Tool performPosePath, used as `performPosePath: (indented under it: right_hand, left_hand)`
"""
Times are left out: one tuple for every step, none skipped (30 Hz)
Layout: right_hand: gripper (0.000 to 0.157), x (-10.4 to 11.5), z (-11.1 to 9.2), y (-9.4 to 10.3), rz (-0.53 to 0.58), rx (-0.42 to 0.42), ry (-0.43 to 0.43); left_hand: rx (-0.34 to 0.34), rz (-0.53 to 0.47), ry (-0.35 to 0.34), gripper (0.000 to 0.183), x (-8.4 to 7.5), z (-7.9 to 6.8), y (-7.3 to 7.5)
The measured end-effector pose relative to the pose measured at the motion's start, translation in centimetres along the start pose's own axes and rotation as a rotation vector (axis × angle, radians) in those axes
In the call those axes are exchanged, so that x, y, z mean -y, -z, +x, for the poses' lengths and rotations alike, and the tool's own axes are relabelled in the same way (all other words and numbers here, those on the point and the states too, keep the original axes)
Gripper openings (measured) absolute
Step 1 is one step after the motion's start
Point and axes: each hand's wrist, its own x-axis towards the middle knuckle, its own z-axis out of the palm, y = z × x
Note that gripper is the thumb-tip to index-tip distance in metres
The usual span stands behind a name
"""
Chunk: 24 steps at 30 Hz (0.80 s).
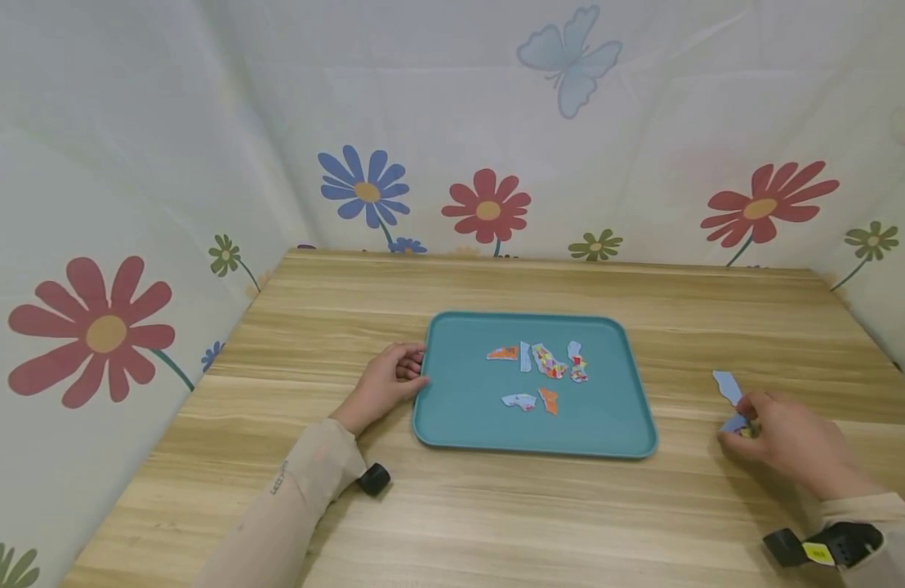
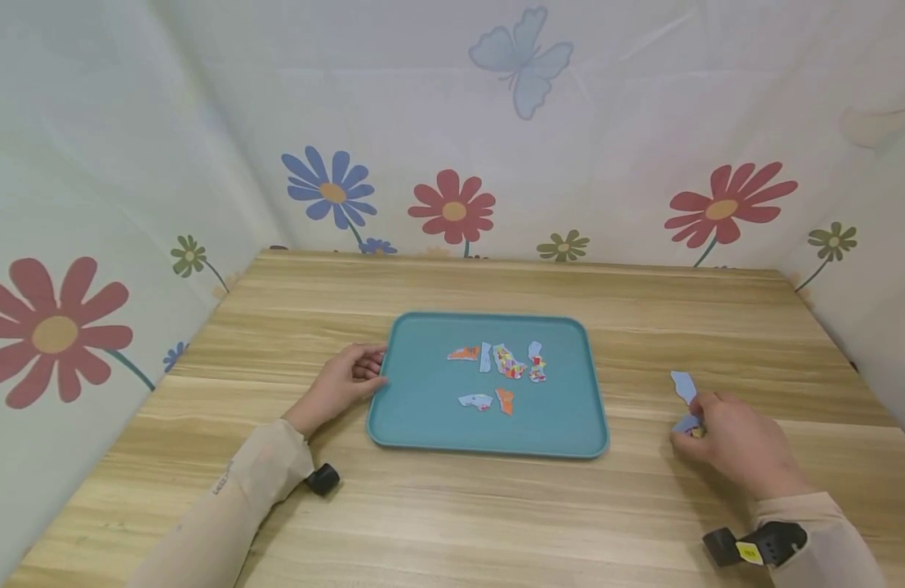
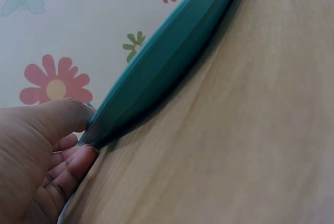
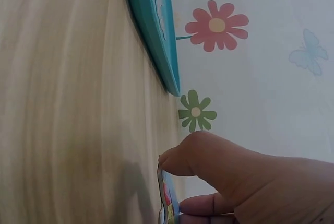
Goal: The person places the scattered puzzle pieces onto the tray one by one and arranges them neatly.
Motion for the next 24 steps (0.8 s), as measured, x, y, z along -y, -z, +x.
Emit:
performPosePath:
  right_hand:
    - [0.047,0.1,0.0,0.1,0.001,0.004,-0.001]
    - [0.047,0.2,0.0,0.1,0.0,0.0,0.004]
    - [0.046,0.3,0.0,0.2,0.001,-0.005,0.011]
    - [0.046,0.4,0.0,0.3,0.001,-0.013,0.02]
    - [0.046,0.5,0.1,0.4,0.0,-0.022,0.031]
    - [0.046,0.6,0.1,0.5,-0.002,-0.033,0.043]
    - [0.046,0.7,0.1,0.7,-0.004,-0.043,0.055]
    - [0.045,0.8,0.1,0.8,-0.004,-0.053,0.067]
    - [0.045,1.0,0.2,0.9,-0.005,-0.063,0.077]
    - [0.045,1.2,0.2,1.0,-0.005,-0.072,0.086]
    - [0.045,1.3,0.2,1.1,-0.009,-0.081,0.094]
    - [0.045,1.5,0.2,1.2,-0.01,-0.087,0.102]
    - [0.046,1.7,0.3,1.3,-0.012,-0.096,0.11]
    - [0.047,2.0,0.3,1.5,-0.016,-0.106,0.118]
    - [0.047,2.2,0.4,1.6,-0.021,-0.117,0.132]
    - [0.047,2.4,0.4,1.7,-0.024,-0.12,0.146]
    - [0.048,2.6,0.5,1.8,-0.032,-0.133,0.163]
    - [0.047,2.9,0.5,1.8,-0.033,-0.14,0.178]
    - [0.047,3.1,0.6,1.9,-0.038,-0.15,0.192]
    - [0.046,3.4,0.6,2.0,-0.039,-0.157,0.207]
    - [0.045,3.6,0.7,2.1,-0.037,-0.16,0.219]
    - [0.044,3.9,0.8,2.1,-0.034,-0.162,0.227]
    - [0.044,4.2,0.9,2.2,-0.031,-0.166,0.233]
    - [0.043,4.4,1.0,2.3,-0.028,-0.165,0.237]
  left_hand:
    - [-0.001,0.001,0.003,0.052,0.3,0.1,0.0]
    - [0.0,0.003,0.006,0.052,0.5,0.1,-0.1]
    - [0.001,0.002,0.009,0.052,0.6,0.1,0.0]
    - [0.002,0.0,0.012,0.052,0.7,0.1,0.0]
    - [0.003,-0.002,0.015,0.052,0.7,0.1,0.0]
    - [0.004,-0.001,0.016,0.052,0.7,0.1,0.1]
    - [0.005,-0.002,0.018,0.052,0.7,0.1,0.1]
    - [0.005,-0.002,0.019,0.052,0.6,0.1,0.1]
    - [0.004,-0.002,0.018,0.052,0.6,0.1,0.1]
    - [0.003,0.001,0.016,0.052,0.6,0.1,0.1]
    - [0.002,0.005,0.016,0.052,0.6,0.1,0.0]
    - [0.003,0.008,0.015,0.052,0.5,0.1,0.0]
    - [0.003,0.008,0.017,0.052,0.5,0.1,-0.1]
    - [0.004,0.009,0.021,0.052,0.6,0.2,-0.1]
    - [0.005,0.009,0.021,0.053,0.5,0.2,-0.1]
    - [0.006,0.01,0.022,0.053,0.5,0.2,-0.1]
    - [0.006,0.009,0.024,0.053,0.5,0.2,-0.1]
    - [0.006,0.008,0.025,0.053,0.5,0.2,-0.1]
    - [0.006,0.012,0.025,0.053,0.5,0.2,-0.1]
    - [0.006,0.015,0.025,0.053,0.5,0.2,-0.1]
    - [0.005,0.017,0.024,0.052,0.5,0.2,-0.1]
    - [0.004,0.017,0.023,0.052,0.6,0.2,-0.1]
    - [0.003,0.014,0.022,0.052,0.6,0.1,0.0]
    - [0.004,0.012,0.019,0.052,0.6,0.1,0.0]
